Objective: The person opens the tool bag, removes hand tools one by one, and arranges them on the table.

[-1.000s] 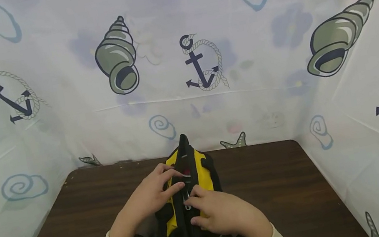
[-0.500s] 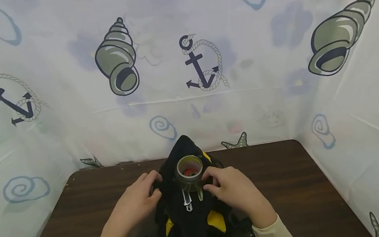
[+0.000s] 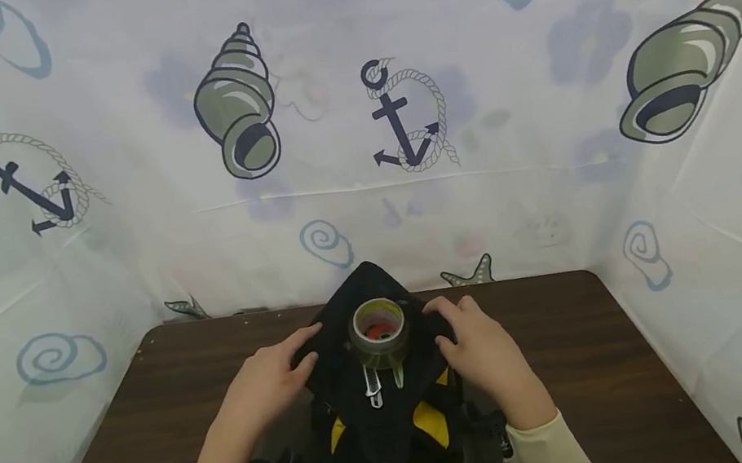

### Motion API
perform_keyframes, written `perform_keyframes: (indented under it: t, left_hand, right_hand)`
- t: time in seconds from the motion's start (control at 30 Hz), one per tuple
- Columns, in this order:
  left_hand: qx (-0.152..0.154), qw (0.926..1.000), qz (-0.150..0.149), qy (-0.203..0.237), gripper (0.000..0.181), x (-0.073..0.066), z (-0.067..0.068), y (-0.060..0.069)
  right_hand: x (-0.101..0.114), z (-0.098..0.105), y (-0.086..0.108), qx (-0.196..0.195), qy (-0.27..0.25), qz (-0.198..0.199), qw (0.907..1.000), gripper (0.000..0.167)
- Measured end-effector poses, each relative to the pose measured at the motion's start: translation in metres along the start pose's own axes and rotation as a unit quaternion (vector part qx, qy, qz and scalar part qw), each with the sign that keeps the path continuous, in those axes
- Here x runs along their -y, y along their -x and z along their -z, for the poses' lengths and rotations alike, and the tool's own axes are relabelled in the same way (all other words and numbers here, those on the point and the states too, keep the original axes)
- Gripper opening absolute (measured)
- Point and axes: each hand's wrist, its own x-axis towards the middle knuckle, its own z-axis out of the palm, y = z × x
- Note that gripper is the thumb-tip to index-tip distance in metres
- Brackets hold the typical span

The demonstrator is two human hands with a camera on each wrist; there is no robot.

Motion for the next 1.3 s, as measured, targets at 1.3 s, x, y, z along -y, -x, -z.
perform_keyframes:
  t: [1.3]
  left_hand:
    - [0.036,0.9955,-0.076,0.045,0.074,0.027,0.019,-0.006]
  right_hand:
    - [-0.012,0.011,-0.003,-0.001,-0.049,-0.020,0.9986,0.032]
